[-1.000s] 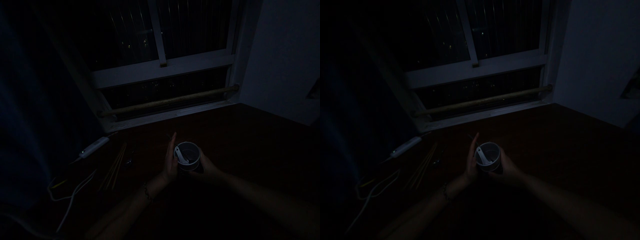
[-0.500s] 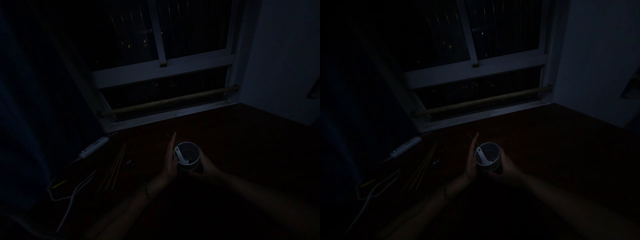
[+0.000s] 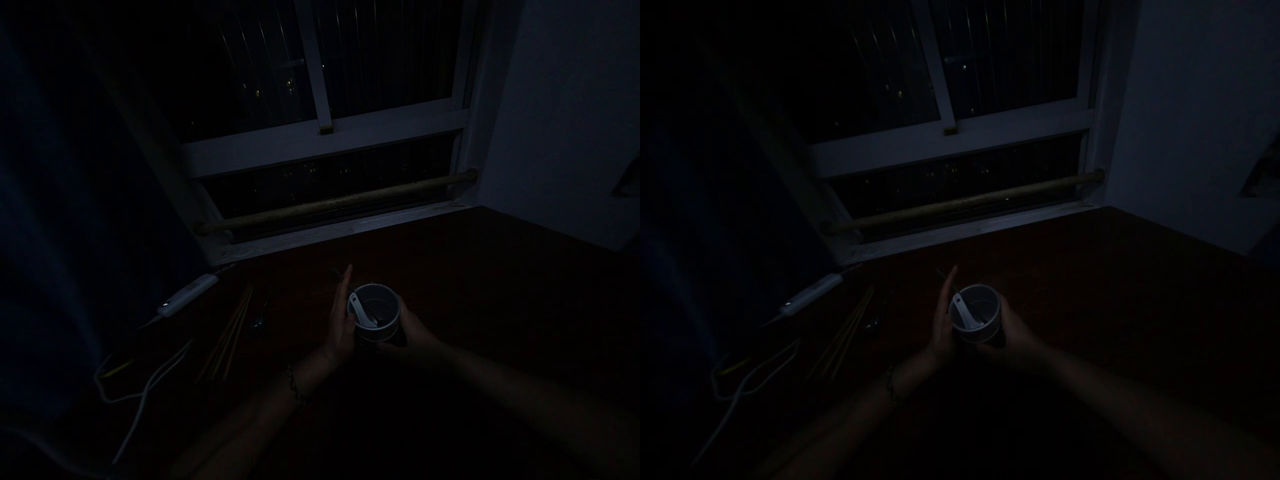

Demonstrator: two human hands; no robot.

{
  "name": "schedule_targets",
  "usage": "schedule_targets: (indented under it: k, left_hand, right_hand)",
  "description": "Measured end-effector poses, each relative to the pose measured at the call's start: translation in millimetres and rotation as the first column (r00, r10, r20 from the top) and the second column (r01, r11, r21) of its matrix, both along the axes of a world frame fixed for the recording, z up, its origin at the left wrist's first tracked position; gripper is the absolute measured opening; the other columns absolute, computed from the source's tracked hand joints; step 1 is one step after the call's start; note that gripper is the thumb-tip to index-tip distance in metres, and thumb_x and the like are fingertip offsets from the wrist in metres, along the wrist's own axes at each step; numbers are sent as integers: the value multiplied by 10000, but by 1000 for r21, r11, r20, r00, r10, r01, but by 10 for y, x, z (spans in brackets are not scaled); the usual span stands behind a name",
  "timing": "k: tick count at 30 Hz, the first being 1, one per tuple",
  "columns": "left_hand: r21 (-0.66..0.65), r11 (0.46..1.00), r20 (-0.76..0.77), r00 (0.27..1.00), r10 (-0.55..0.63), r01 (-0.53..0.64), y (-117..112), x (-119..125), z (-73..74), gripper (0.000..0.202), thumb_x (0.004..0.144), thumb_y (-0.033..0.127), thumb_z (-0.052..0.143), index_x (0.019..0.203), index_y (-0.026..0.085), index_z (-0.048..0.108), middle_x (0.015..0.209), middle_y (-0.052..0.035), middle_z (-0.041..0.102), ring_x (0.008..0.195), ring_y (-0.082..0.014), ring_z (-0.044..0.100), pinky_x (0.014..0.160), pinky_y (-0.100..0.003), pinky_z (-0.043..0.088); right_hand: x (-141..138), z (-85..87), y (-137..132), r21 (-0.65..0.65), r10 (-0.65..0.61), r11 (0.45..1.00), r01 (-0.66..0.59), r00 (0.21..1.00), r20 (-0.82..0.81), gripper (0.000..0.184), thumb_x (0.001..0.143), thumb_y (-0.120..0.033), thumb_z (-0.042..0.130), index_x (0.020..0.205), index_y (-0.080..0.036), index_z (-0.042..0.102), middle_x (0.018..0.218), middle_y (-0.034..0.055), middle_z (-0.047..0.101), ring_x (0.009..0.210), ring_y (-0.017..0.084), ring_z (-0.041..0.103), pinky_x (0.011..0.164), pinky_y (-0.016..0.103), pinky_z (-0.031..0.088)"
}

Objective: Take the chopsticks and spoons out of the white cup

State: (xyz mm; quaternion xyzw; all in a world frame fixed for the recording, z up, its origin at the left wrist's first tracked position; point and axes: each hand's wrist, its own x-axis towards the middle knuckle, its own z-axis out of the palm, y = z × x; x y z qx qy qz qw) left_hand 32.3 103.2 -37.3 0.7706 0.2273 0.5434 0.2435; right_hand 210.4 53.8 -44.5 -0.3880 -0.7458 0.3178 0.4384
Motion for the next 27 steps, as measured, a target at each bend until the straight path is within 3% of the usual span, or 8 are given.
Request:
schedule_targets:
  k: [7, 12, 17, 27]
  left_hand:
    - [-2, 1000, 5, 1000, -17, 17, 15, -4, -20, 693, 898, 614, 260, 1477, 238, 203, 1550, -74, 207, 1416, -272, 234, 1182, -478, 196]
    - [6, 1000, 11, 1000, -10, 10, 2, -1, -1, 680, 900, 619, 259, 1473, 257, 214, 1550, -61, 211, 1415, -265, 242, 1181, -467, 204]
    - [15, 1000, 1, 1000, -4, 4, 9, -6, -8, 708, 902, 626, 238, 1478, 215, 204, 1549, -93, 205, 1420, -265, 231, 1180, -466, 208]
    - [0, 1000, 2, 1000, -16, 16, 12, -13, -28, 696, 903, 619, 244, 1476, 225, 203, 1551, -86, 199, 1418, -267, 232, 1182, -473, 200]
  right_hand:
    - [-9, -2, 13, 13, 4, 1000, -4, 1000, -1, 865, 741, -413, 688, 1389, -83, 221, 1388, 243, 360, 1287, 294, 404, 1060, 459, 373]
    - [-2, -29, 16, 18, 16, 1000, -15, 1000, -17, 849, 750, -404, 693, 1390, -103, 223, 1391, 212, 371, 1292, 275, 399, 1064, 441, 377]
    - [0, -23, 4, 37, 5, 999, -5, 1000, -1, 849, 758, -405, 693, 1392, -105, 214, 1385, 209, 376, 1277, 261, 418, 1060, 423, 387]
    - [-9, -6, 12, -4, 8, 1000, -8, 1000, -18, 882, 733, -414, 697, 1389, -79, 213, 1390, 241, 365, 1289, 292, 407, 1058, 447, 384]
